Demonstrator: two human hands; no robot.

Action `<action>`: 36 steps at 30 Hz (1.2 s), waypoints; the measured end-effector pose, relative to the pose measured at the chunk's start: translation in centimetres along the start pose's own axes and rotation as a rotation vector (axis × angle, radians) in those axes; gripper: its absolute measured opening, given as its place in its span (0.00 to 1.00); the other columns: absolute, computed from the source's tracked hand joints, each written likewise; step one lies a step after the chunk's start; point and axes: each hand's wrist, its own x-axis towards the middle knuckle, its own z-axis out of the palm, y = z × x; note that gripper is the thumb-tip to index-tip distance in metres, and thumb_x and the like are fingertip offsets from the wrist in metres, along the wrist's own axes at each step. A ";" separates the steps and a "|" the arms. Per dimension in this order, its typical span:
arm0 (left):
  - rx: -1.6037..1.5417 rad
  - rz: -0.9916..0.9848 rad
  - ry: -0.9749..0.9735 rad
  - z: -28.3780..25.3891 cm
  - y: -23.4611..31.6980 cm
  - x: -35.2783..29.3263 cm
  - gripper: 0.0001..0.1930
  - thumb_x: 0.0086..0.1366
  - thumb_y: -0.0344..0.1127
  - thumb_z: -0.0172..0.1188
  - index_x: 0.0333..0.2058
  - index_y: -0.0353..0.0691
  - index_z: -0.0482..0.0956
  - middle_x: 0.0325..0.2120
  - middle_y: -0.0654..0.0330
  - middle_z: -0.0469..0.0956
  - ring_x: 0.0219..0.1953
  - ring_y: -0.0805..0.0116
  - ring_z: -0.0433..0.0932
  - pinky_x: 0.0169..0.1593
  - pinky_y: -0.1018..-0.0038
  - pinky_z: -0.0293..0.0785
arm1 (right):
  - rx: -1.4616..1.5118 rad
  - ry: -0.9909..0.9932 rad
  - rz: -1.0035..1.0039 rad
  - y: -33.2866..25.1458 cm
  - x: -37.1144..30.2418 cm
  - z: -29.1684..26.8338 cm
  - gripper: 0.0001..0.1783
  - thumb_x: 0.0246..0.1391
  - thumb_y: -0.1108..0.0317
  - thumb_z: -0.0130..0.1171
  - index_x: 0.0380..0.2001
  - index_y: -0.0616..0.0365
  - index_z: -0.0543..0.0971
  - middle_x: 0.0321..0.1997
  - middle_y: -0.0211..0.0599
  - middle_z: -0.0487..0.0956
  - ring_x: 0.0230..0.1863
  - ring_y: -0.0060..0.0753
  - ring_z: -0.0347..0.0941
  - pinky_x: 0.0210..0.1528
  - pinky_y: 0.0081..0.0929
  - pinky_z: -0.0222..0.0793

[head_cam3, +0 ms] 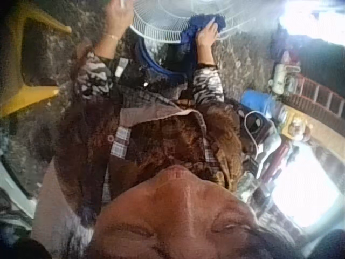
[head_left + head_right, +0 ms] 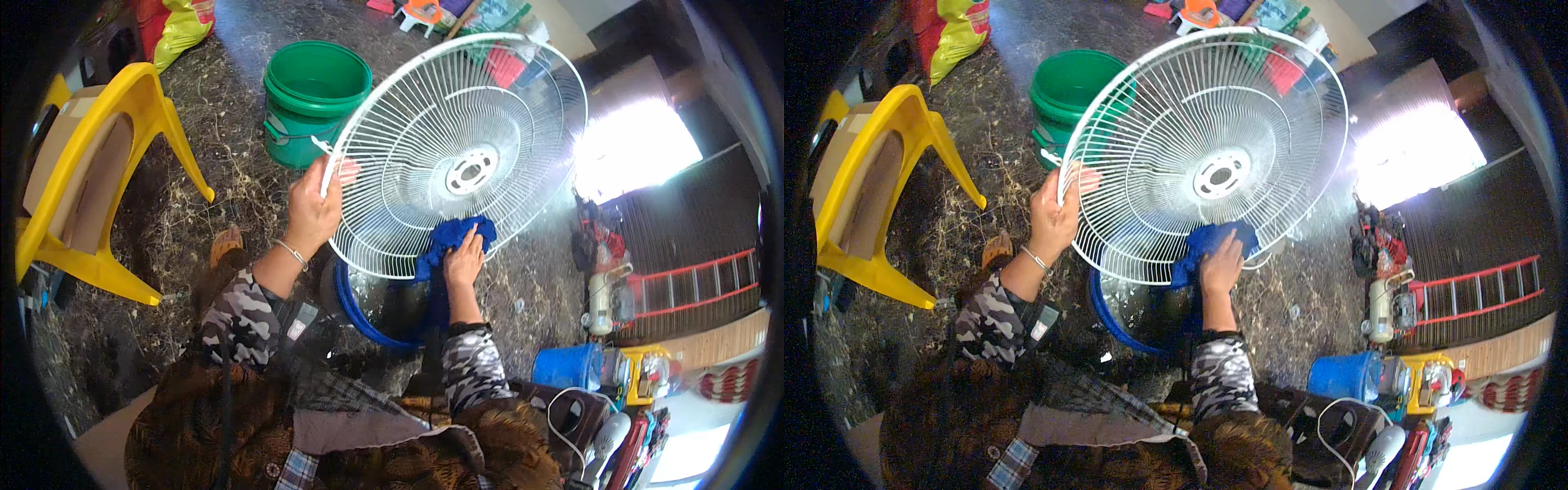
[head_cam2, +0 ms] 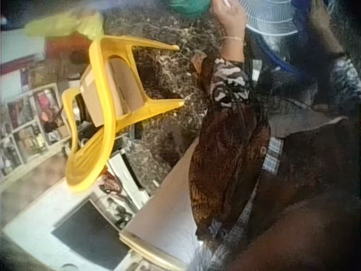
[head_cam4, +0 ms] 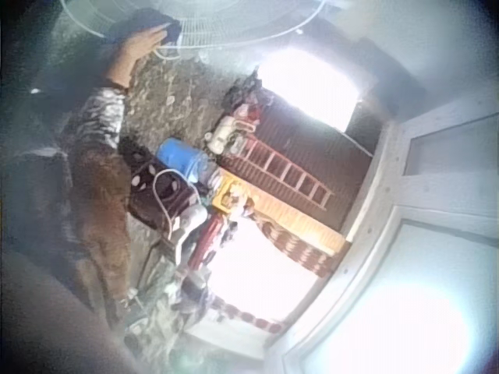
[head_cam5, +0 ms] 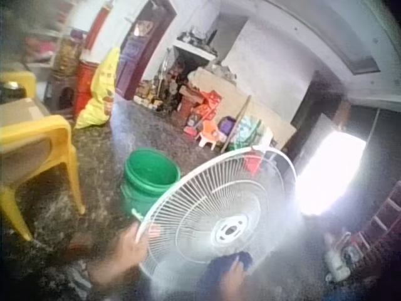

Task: The person cleans a disassembled fan grille with a blue cloth dipped in a bucket of water.

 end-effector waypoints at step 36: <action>-0.513 -0.417 0.198 1.6 -1.3 -2.0 0.11 0.63 0.21 0.43 0.43 0.27 0.70 0.35 0.51 0.78 0.35 0.66 0.79 0.39 0.74 0.78 | 0.315 -0.500 -0.727 -5.0 -4.3 -5.5 0.26 0.28 0.75 0.63 0.40 0.51 0.76 0.44 0.36 0.70 0.45 0.45 0.67 0.48 0.36 0.69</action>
